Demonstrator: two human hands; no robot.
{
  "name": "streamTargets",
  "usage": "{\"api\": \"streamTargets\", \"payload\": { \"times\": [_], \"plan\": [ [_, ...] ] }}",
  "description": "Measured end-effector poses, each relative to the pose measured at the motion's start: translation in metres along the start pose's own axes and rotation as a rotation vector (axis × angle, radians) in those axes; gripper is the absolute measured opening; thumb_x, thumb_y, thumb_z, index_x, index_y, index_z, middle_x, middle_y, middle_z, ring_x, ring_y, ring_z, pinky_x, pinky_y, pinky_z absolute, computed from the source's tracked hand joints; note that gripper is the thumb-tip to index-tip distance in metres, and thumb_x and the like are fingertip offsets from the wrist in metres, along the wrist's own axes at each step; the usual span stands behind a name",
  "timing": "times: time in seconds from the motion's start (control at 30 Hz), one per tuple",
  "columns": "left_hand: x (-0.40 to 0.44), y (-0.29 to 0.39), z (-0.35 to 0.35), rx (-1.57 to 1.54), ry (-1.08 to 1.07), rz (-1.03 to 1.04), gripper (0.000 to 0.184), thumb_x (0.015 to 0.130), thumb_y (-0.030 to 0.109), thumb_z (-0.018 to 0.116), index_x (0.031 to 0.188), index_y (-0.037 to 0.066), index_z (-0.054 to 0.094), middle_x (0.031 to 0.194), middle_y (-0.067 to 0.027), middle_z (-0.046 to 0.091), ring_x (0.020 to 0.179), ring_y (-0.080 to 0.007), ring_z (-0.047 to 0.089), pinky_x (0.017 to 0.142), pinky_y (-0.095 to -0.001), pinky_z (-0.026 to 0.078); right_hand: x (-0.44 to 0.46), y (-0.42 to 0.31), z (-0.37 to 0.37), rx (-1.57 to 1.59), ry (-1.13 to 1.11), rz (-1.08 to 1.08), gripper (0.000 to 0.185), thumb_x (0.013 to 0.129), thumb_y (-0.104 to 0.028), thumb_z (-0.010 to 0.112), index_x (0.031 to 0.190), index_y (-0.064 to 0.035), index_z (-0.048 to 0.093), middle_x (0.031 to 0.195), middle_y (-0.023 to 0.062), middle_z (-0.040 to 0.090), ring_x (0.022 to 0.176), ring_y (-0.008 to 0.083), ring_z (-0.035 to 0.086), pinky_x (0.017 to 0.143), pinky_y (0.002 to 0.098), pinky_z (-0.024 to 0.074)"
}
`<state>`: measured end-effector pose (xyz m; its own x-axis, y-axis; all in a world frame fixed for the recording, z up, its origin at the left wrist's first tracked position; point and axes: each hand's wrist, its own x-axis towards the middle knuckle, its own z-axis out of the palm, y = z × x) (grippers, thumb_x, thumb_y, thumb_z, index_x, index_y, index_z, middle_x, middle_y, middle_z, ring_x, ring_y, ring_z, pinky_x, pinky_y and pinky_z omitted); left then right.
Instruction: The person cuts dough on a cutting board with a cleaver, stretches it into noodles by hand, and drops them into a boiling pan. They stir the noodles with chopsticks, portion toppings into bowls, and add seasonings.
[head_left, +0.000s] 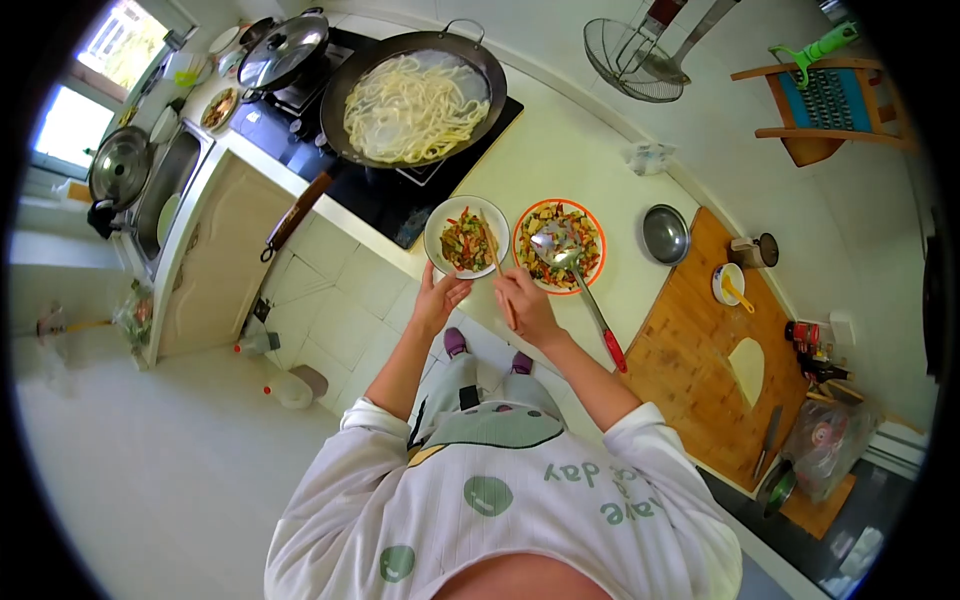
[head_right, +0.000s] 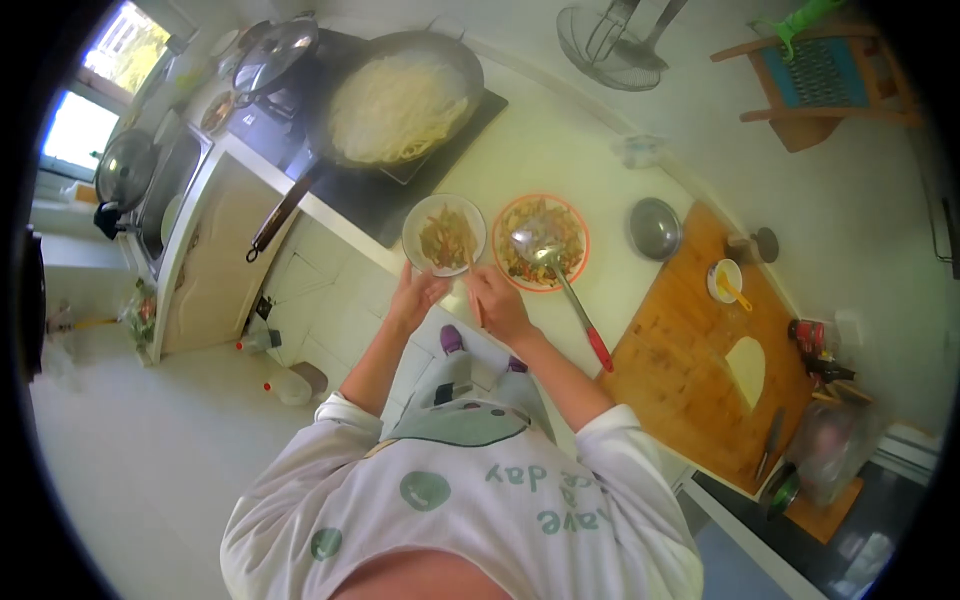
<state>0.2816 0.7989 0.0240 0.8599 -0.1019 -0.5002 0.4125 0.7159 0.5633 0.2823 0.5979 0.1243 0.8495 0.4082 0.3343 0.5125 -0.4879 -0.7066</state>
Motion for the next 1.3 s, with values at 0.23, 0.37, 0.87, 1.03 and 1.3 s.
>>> {"api": "streamTargets", "payload": {
  "times": [0.23, 0.37, 0.87, 1.03, 1.3],
  "plan": [
    [-0.001, 0.008, 0.005, -0.058, -0.125, -0.428, 0.05, 0.093, 0.051, 0.038, 0.123, 0.012, 0.047, 0.116, -0.0165, 0.056, 0.095, -0.0274, 0.059, 0.081, -0.0409, 0.048, 0.023, 0.006, 0.065, -0.063, 0.007, 0.056, 0.019, 0.077, -0.004, 0.057, 0.096, -0.0046, 0.061, 0.092, 0.0131, 0.054, 0.087, 0.0297, 0.056, 0.072, 0.0372, 0.0475],
    [-0.019, 0.028, 0.03, -0.143, -0.194, -0.53, 0.046, 0.095, 0.049, 0.035, 0.118, 0.012, 0.049, 0.109, -0.0145, 0.061, 0.092, -0.0241, 0.061, 0.082, -0.0408, 0.048, 0.026, 0.006, 0.032, -0.123, 0.044, 0.009, 0.021, 0.079, -0.007, 0.053, 0.099, -0.0037, 0.06, 0.095, 0.0135, 0.056, 0.089, 0.0315, 0.056, 0.077, 0.0399, 0.0448],
    [-0.001, 0.072, 0.039, 0.642, 0.146, -0.349, 0.047, 0.093, 0.038, 0.05, 0.123, 0.002, 0.048, 0.095, -0.0141, 0.066, 0.076, -0.0192, 0.064, 0.068, -0.0279, 0.052, 0.058, 0.477, -0.237, -0.489, 0.45, 0.457, 0.054, 0.075, -0.012, 0.07, 0.122, -0.0039, 0.045, 0.114, 0.0103, 0.058, 0.094, 0.0217, 0.057, 0.083, 0.0323, 0.0454],
    [-0.015, 0.068, 0.029, 0.911, 0.404, 0.185, 0.042, 0.092, 0.029, 0.054, 0.124, 0.001, 0.05, 0.104, -0.0061, 0.063, 0.093, -0.0162, 0.06, 0.081, -0.0296, 0.047, 0.09, 0.434, -0.244, -0.239, 0.291, 0.774, 0.039, 0.079, -0.019, 0.069, 0.109, -0.0004, 0.055, 0.102, 0.0114, 0.063, 0.087, 0.0189, 0.057, 0.078, 0.0309, 0.0448],
    [-0.047, 0.039, 0.132, 0.492, 0.17, 0.367, 0.031, 0.093, 0.016, 0.051, 0.119, 0.0, 0.054, 0.11, -0.01, 0.062, 0.097, -0.0181, 0.06, 0.084, -0.0326, 0.048, 0.076, 0.31, -0.237, -0.263, 0.398, 0.393, 0.029, 0.09, -0.027, 0.058, 0.096, 0.0012, 0.061, 0.077, 0.0066, 0.063, 0.072, 0.0136, 0.056, 0.067, 0.0297, 0.0447]
  ]
}}
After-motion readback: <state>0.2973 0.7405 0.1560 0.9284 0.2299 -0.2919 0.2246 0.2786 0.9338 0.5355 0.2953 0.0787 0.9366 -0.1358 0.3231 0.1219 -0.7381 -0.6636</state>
